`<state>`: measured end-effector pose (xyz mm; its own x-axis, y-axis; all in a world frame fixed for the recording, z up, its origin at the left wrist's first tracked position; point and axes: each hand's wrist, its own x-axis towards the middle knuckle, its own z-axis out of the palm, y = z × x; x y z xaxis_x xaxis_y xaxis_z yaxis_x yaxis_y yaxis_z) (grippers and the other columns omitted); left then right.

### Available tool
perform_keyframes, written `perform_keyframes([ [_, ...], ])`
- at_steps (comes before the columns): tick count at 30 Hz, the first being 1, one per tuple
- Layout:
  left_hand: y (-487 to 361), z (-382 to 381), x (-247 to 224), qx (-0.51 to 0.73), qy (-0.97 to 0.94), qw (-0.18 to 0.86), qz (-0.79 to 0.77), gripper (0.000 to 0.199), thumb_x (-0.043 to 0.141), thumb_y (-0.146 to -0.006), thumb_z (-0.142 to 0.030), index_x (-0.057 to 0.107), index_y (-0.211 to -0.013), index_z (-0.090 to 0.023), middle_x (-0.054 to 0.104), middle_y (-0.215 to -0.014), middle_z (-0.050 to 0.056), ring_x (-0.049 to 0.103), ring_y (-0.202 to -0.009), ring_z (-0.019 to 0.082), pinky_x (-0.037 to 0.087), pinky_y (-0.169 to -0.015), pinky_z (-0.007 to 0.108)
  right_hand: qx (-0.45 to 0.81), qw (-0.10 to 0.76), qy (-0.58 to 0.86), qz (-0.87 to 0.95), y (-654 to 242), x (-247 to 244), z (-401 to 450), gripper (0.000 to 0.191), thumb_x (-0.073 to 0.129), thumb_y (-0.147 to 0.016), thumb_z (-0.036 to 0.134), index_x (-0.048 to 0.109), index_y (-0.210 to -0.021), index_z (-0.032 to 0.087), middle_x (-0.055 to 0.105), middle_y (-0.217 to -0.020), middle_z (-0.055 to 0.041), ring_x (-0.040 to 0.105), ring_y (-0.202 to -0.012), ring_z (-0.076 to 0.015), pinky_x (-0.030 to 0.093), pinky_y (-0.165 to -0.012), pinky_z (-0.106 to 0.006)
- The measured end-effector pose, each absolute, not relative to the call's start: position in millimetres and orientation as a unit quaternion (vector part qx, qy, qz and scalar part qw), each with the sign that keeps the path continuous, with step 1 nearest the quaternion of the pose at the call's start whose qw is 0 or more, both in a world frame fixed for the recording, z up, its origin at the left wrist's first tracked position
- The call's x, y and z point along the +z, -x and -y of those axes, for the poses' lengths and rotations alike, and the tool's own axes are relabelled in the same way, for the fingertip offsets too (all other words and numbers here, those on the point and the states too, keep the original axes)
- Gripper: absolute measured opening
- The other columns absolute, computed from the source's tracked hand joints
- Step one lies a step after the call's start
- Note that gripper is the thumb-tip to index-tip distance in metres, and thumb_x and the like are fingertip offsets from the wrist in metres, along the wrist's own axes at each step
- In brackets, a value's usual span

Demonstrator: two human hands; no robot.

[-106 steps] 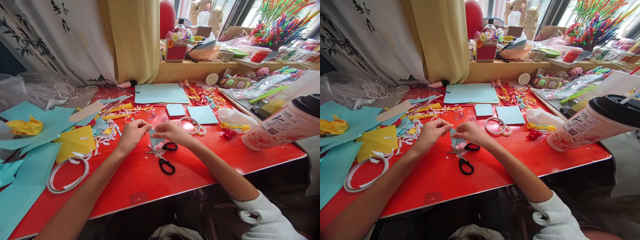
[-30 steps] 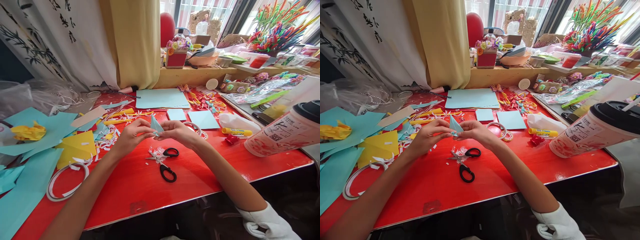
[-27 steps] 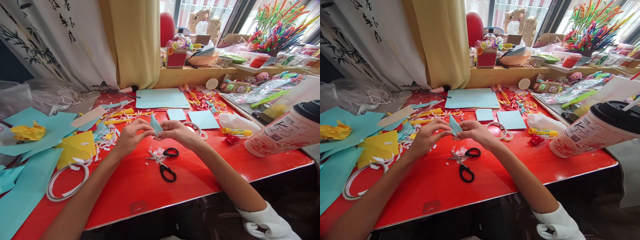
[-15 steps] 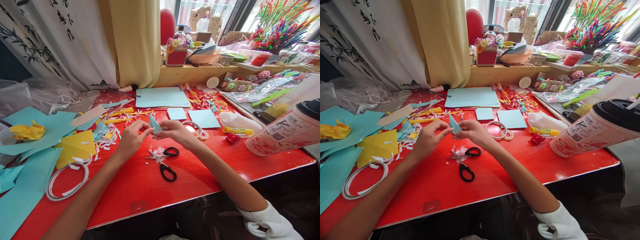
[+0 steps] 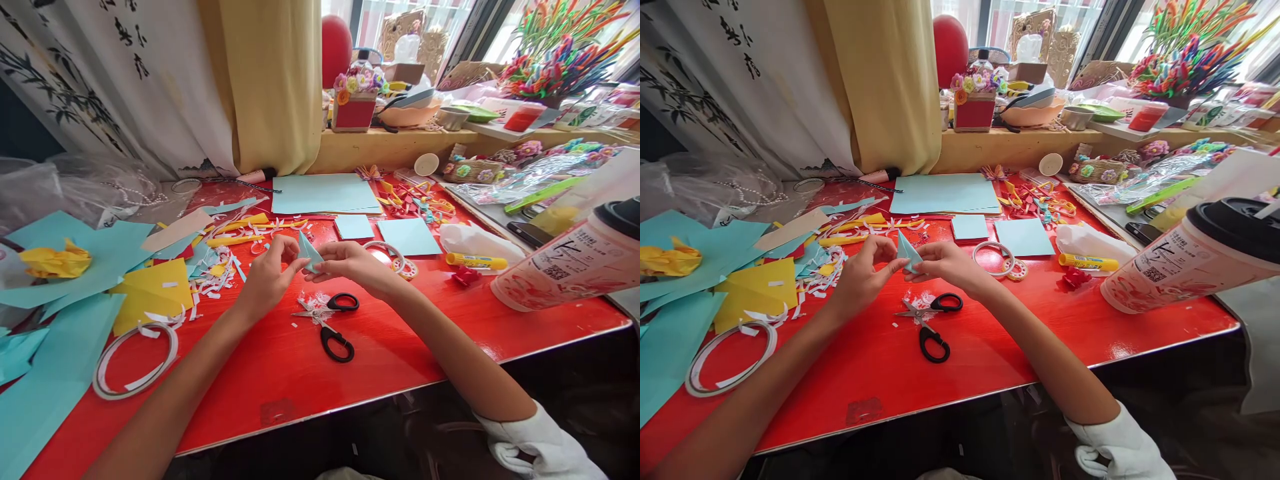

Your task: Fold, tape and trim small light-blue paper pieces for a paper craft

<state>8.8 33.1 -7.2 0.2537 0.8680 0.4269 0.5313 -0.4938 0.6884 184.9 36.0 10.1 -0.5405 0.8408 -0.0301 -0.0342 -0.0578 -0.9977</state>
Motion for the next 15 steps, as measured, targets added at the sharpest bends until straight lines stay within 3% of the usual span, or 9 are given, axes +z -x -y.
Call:
perform_keyframes([
  [4, -9.7, -34.7, -7.3, 0.445, -0.72, 0.287, -0.448, 0.026, 0.058, -0.075, -0.028, 0.039, -0.092, -0.022, 0.049, -0.076, -0.003, 0.052, -0.069, 0.01, 0.042, -0.066, 0.025, 0.625, 0.338, 0.347, 0.612, -182.0, 9.1, -36.2, 0.017, 0.061, -0.074, 0.02, 0.061, -0.09, 0.014, 0.066, -0.081, -0.0043, 0.064, -0.078, -0.0134, 0.051, -0.08, -0.031],
  [7, -9.6, -36.0, -4.7, 0.44, -0.683, 0.4, -0.424, 0.035, 0.059, -0.073, -0.029, 0.041, -0.103, -0.022, 0.052, -0.07, -0.004, 0.054, -0.068, 0.011, 0.043, -0.066, 0.025, 0.62, 0.355, 0.363, 0.599, -180.1, 5.1, -37.8, 0.032, 0.063, -0.072, 0.016, 0.056, -0.103, 0.013, 0.066, -0.076, -0.0034, 0.064, -0.071, -0.0142, 0.053, -0.074, -0.032],
  [10, -8.5, -35.9, -2.6, 0.405, -0.677, 0.437, -0.433, 0.017, 0.055, -0.076, -0.032, 0.055, -0.085, -0.018, 0.056, -0.069, -0.002, 0.053, -0.067, 0.012, 0.042, -0.066, 0.025, 0.616, 0.36, 0.377, 0.59, -178.9, 4.5, -37.0, 0.045, 0.064, -0.072, 0.013, 0.048, -0.114, 0.013, 0.066, -0.074, -0.0035, 0.065, -0.069, -0.0148, 0.053, -0.069, -0.031],
  [12, -8.2, -35.2, -2.9, 0.41, -0.671, 0.426, -0.447, 0.02, 0.054, -0.076, -0.034, 0.057, -0.07, -0.016, 0.056, -0.067, 0.0, 0.051, -0.066, 0.012, 0.04, -0.065, 0.024, 0.615, 0.353, 0.387, 0.589, -177.8, 6.8, -35.2, 0.047, 0.063, -0.072, 0.011, 0.047, -0.116, 0.012, 0.066, -0.073, -0.0038, 0.065, -0.067, -0.0143, 0.054, -0.067, -0.029],
  [15, -9.4, -34.5, -5.4, 0.44, -0.647, 0.431, -0.45, 0.024, 0.054, -0.076, -0.036, 0.056, -0.063, -0.016, 0.055, -0.064, 0.0, 0.049, -0.064, 0.012, 0.04, -0.065, 0.025, 0.616, 0.339, 0.402, 0.586, -175.7, 11.1, -32.4, 0.047, 0.062, -0.072, 0.008, 0.047, -0.116, 0.011, 0.066, -0.073, -0.0036, 0.064, -0.064, -0.0135, 0.054, -0.066, -0.029],
])
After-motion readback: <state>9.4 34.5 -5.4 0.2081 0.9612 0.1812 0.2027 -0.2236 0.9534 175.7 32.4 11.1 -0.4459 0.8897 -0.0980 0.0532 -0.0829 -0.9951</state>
